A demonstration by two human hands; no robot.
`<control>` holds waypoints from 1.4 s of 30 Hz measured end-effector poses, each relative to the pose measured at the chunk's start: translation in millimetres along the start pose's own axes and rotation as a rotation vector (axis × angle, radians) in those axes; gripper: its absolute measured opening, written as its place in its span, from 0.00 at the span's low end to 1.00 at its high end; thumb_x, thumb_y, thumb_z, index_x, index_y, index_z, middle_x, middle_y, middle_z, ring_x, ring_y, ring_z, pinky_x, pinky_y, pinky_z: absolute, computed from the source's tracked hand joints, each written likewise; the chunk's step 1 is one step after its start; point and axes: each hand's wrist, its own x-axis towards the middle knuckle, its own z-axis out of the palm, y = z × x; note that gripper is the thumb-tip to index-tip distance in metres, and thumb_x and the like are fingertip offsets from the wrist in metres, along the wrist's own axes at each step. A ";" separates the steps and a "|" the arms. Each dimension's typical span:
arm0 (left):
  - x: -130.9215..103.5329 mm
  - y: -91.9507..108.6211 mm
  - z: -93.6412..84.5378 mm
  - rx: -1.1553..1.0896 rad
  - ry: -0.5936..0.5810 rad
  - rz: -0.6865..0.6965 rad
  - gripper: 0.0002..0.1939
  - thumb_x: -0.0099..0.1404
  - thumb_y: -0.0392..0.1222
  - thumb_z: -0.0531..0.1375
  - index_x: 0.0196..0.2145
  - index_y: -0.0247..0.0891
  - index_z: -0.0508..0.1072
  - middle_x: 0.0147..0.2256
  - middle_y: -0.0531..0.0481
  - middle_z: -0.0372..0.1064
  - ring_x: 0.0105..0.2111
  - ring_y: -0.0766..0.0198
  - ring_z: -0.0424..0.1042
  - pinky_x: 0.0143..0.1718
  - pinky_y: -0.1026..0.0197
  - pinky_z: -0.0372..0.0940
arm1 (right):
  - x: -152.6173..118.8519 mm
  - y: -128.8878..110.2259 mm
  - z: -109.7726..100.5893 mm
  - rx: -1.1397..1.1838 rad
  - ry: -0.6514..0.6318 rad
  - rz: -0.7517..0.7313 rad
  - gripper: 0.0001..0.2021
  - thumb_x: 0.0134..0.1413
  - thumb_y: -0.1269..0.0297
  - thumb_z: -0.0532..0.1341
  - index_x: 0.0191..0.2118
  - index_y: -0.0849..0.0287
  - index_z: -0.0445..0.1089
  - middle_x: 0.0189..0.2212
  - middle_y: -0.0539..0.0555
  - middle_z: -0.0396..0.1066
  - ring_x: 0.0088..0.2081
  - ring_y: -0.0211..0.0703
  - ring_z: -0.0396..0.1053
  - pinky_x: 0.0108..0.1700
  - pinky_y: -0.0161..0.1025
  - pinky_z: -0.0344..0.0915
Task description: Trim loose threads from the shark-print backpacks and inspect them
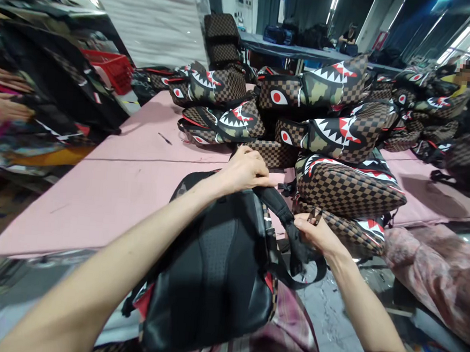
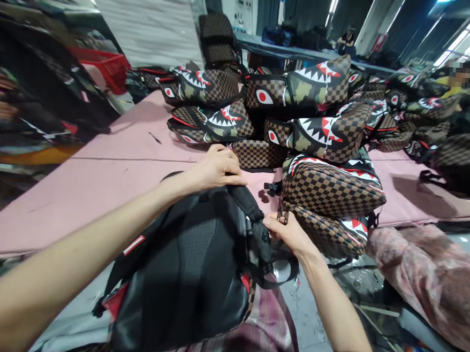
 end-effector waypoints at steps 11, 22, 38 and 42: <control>-85.9 85.8 52.3 -1.259 0.177 -0.830 0.21 0.52 0.60 0.61 0.22 0.36 0.69 0.21 0.50 0.67 0.22 0.67 0.66 0.21 0.66 0.56 | -22.4 6.2 32.1 -0.008 0.018 -0.073 0.18 0.47 0.46 0.60 0.22 0.57 0.66 0.14 0.47 0.56 0.19 0.36 0.56 0.21 0.35 0.53; -82.8 81.8 43.6 -1.372 0.278 -0.971 0.21 0.45 0.53 0.68 0.18 0.34 0.64 0.16 0.52 0.64 0.16 0.72 0.64 0.17 0.70 0.55 | -35.5 -26.2 17.0 -0.888 0.303 -0.629 0.10 0.56 0.58 0.59 0.42 0.54 0.68 0.38 0.56 0.71 0.40 0.50 0.66 0.43 0.45 0.60; -88.9 88.3 53.1 -1.112 0.391 -0.780 0.16 0.53 0.49 0.62 0.19 0.35 0.64 0.17 0.53 0.65 0.19 0.70 0.65 0.23 0.68 0.58 | -29.4 -24.0 16.4 -0.980 0.239 -0.741 0.07 0.57 0.62 0.59 0.37 0.57 0.73 0.33 0.54 0.75 0.35 0.44 0.68 0.38 0.41 0.63; -92.0 104.2 54.9 -1.216 0.480 -0.676 0.14 0.47 0.37 0.66 0.31 0.36 0.66 0.29 0.53 0.69 0.31 0.66 0.69 0.34 0.66 0.63 | -28.7 -19.3 16.6 -0.915 0.219 -0.707 0.07 0.57 0.61 0.60 0.38 0.56 0.73 0.34 0.53 0.75 0.36 0.43 0.69 0.39 0.41 0.64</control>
